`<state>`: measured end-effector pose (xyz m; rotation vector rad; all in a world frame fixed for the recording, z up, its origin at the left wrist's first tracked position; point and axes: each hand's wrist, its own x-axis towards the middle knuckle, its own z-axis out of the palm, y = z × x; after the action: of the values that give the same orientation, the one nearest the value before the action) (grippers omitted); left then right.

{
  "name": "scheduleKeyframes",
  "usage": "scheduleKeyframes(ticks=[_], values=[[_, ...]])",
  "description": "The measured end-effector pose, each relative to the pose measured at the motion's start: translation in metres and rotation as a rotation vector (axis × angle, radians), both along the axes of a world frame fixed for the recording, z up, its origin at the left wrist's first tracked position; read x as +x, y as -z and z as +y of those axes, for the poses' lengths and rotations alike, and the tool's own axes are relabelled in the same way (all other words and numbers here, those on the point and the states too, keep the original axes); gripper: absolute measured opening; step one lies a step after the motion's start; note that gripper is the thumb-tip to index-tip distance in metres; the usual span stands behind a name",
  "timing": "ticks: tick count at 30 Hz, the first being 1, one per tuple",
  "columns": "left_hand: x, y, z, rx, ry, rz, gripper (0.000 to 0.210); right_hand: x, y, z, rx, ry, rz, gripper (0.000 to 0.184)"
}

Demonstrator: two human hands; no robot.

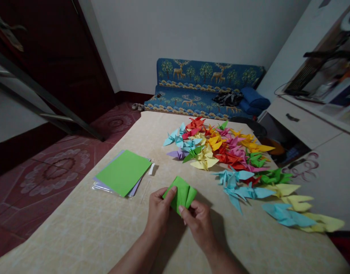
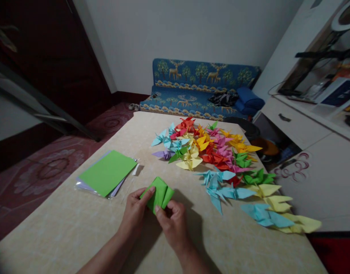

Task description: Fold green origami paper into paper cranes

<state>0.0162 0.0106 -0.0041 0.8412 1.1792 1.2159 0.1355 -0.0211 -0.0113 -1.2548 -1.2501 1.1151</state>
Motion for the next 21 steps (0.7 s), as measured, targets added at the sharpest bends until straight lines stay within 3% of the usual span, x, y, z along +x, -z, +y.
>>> scheduleKeyframes(ticks=[5, 9, 15, 21], values=[[0.006, -0.004, 0.0, 0.006, -0.064, -0.05, 0.046, -0.003, -0.001, -0.003, -0.049, 0.009, 0.037, 0.032], [0.01, -0.011, 0.0, -0.019, 0.008, -0.158, 0.04, -0.001, -0.001, -0.003, -0.086, 0.049, 0.097, 0.033], [0.01, -0.01, -0.001, -0.021, 0.082, -0.11, 0.038, -0.001, -0.003, -0.002, -0.091, 0.112, 0.045, 0.031], [0.001, -0.01, 0.003, -0.063, 0.167, -0.066, 0.032, -0.001, 0.003, -0.005, -0.096, 0.076, 0.021, 0.023]])
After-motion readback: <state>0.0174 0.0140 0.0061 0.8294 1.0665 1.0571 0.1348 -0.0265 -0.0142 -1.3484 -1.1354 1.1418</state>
